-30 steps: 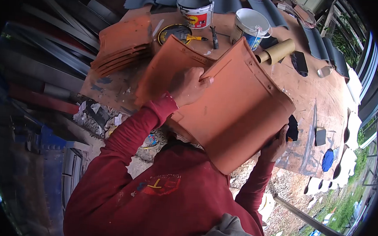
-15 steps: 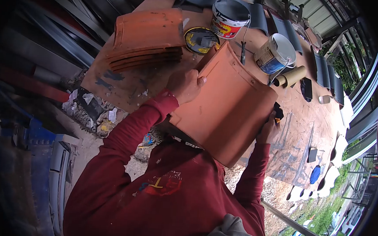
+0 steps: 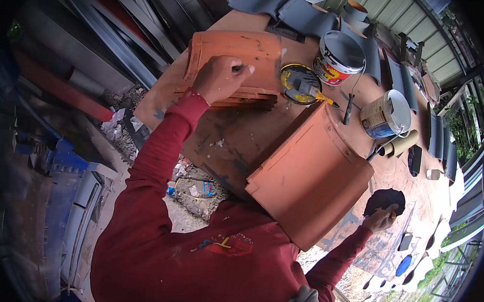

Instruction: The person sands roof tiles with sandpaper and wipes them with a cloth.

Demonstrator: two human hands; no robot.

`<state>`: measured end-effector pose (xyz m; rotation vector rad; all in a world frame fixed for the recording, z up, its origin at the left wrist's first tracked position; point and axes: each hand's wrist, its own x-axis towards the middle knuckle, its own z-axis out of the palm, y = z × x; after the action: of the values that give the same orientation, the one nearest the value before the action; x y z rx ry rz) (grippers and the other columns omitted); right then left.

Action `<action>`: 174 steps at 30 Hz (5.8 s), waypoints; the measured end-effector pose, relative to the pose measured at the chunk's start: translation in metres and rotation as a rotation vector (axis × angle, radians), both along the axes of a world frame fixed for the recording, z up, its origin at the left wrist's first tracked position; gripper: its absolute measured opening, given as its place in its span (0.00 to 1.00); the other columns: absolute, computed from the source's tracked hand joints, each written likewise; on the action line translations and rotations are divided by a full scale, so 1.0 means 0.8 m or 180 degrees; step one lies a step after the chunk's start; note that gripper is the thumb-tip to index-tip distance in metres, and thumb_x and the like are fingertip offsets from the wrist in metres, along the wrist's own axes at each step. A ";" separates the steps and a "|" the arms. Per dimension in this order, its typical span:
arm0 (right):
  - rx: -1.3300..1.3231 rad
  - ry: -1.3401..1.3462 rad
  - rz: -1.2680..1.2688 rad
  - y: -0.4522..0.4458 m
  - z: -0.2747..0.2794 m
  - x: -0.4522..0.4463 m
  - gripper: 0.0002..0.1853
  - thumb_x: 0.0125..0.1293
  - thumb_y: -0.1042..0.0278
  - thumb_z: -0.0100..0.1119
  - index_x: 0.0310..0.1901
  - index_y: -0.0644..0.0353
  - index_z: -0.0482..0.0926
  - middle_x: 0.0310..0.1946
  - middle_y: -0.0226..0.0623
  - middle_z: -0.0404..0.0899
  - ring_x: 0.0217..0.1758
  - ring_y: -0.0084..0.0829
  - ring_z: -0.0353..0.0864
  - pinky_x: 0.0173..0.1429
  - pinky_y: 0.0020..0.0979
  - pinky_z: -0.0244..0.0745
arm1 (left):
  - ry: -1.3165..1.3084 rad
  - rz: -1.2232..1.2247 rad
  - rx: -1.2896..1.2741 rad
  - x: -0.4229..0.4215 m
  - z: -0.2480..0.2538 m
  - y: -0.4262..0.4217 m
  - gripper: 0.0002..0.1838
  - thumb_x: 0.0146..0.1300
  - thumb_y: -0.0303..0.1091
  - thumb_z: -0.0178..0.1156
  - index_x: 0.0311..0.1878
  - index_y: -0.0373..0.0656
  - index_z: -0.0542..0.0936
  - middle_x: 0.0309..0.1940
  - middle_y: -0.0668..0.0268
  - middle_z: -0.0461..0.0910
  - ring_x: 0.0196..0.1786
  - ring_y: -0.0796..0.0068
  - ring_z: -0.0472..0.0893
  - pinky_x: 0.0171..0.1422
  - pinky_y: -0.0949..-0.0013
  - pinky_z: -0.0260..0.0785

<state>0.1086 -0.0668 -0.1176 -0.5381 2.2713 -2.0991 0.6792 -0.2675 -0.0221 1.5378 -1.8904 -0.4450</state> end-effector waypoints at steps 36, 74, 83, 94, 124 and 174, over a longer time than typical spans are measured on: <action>0.0880 -0.2740 0.2753 -0.327 -0.001 0.463 0.14 0.57 0.75 0.71 0.44 0.71 0.85 0.30 0.39 0.85 0.30 0.30 0.82 0.35 0.37 0.77 | 0.2644 0.1306 0.0096 0.244 -0.173 -0.273 0.20 0.77 0.33 0.63 0.64 0.28 0.81 0.53 0.60 0.86 0.54 0.72 0.84 0.62 0.68 0.74; -0.2296 -0.3977 0.0429 0.280 -0.138 -0.093 0.11 0.78 0.71 0.54 0.57 0.62 0.77 0.44 0.39 0.87 0.39 0.34 0.90 0.47 0.37 0.90 | 0.0754 -0.3956 0.0216 -0.930 0.060 0.226 0.20 0.69 0.17 0.63 0.64 0.36 0.79 0.50 0.64 0.87 0.53 0.78 0.85 0.60 0.73 0.77; -0.1110 -0.4528 0.1174 0.384 -0.119 -0.177 0.13 0.76 0.64 0.63 0.55 0.62 0.80 0.44 0.36 0.87 0.40 0.30 0.90 0.49 0.37 0.90 | 0.0391 -0.4336 0.1444 -0.963 0.070 0.222 0.30 0.74 0.23 0.61 0.77 0.37 0.69 0.63 0.57 0.83 0.64 0.73 0.81 0.71 0.70 0.72; -0.1367 0.0853 0.0075 0.257 0.050 -0.286 0.23 0.66 0.81 0.66 0.63 0.61 0.79 0.67 0.49 0.80 0.72 0.43 0.78 0.74 0.44 0.71 | 0.1275 -0.4299 0.2974 -0.930 0.039 0.177 0.27 0.79 0.28 0.57 0.78 0.34 0.68 0.71 0.59 0.77 0.72 0.72 0.76 0.78 0.67 0.67; -0.0885 -0.1196 0.0322 0.242 -0.065 -0.369 0.25 0.82 0.43 0.54 0.58 0.60 0.84 0.39 0.36 0.88 0.45 0.28 0.86 0.53 0.35 0.78 | 0.0589 -0.4327 0.1176 -0.932 0.050 0.305 0.22 0.77 0.30 0.63 0.69 0.32 0.77 0.59 0.62 0.85 0.61 0.75 0.82 0.69 0.70 0.72; -0.0765 0.0331 0.1685 0.235 0.068 -0.188 0.21 0.68 0.74 0.69 0.63 0.58 0.84 0.67 0.43 0.73 0.70 0.49 0.73 0.75 0.43 0.66 | 0.1302 -0.3125 0.1176 -0.903 0.019 0.270 0.24 0.84 0.49 0.53 0.38 0.36 0.80 0.27 0.79 0.66 0.33 0.85 0.61 0.37 0.74 0.57</action>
<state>-0.0416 0.1209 -0.0633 -1.1325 1.6627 -2.0954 -0.0433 -0.0518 -0.0072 0.5074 -2.1695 -1.4703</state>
